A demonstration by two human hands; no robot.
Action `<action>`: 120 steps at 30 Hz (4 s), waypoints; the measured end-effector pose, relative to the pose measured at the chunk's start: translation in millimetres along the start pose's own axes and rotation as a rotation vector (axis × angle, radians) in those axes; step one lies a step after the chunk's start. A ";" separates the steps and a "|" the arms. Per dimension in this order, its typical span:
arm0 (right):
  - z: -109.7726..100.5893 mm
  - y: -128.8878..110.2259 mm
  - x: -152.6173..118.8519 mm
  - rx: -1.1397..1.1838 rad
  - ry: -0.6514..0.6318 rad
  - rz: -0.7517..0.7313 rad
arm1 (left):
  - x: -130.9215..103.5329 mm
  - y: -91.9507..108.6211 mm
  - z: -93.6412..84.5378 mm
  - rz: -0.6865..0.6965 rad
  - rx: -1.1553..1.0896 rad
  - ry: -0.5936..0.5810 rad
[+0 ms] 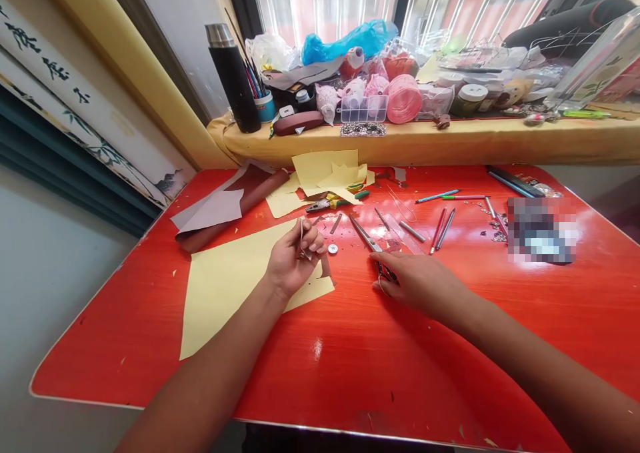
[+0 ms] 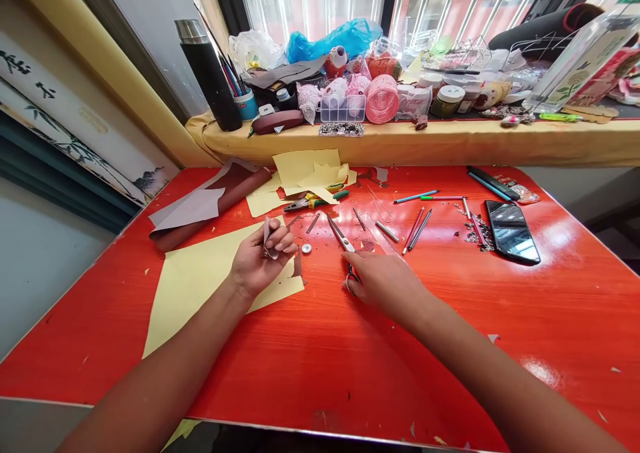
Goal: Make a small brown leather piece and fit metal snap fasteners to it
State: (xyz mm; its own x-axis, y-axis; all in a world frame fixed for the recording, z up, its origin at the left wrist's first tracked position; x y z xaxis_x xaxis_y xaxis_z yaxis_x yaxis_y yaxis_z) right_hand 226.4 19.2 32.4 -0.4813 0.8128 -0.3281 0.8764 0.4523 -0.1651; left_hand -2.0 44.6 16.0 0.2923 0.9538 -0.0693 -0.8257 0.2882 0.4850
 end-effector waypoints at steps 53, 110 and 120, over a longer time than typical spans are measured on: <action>19.4 -43.6 27.0 1.062 0.277 -0.113 | -3.7 -16.3 -14.7 0.073 0.866 0.147; 19.7 -27.5 24.7 1.467 0.182 -0.173 | -21.4 -15.8 23.2 0.553 1.774 -0.285; 19.5 -27.2 23.5 1.390 0.227 -0.150 | -23.2 -15.5 29.0 0.655 1.904 -0.295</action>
State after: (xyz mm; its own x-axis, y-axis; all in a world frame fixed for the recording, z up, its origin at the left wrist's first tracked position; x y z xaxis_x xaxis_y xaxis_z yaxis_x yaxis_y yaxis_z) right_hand 191.5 18.8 11.0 -0.4452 0.8905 -0.0936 0.0531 -0.0781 -0.9955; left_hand 18.0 15.5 35.3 0.4368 0.7605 0.4805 0.5742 -0.6469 0.5019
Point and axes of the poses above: each hand's wrist, its own x-axis towards the middle knuckle, its own z-axis out of the palm, y = z × x, the point moved 4 cm from there along x, towards the middle knuckle, and after that the axes turned 10 degrees about -y, right-handed, at the moved point
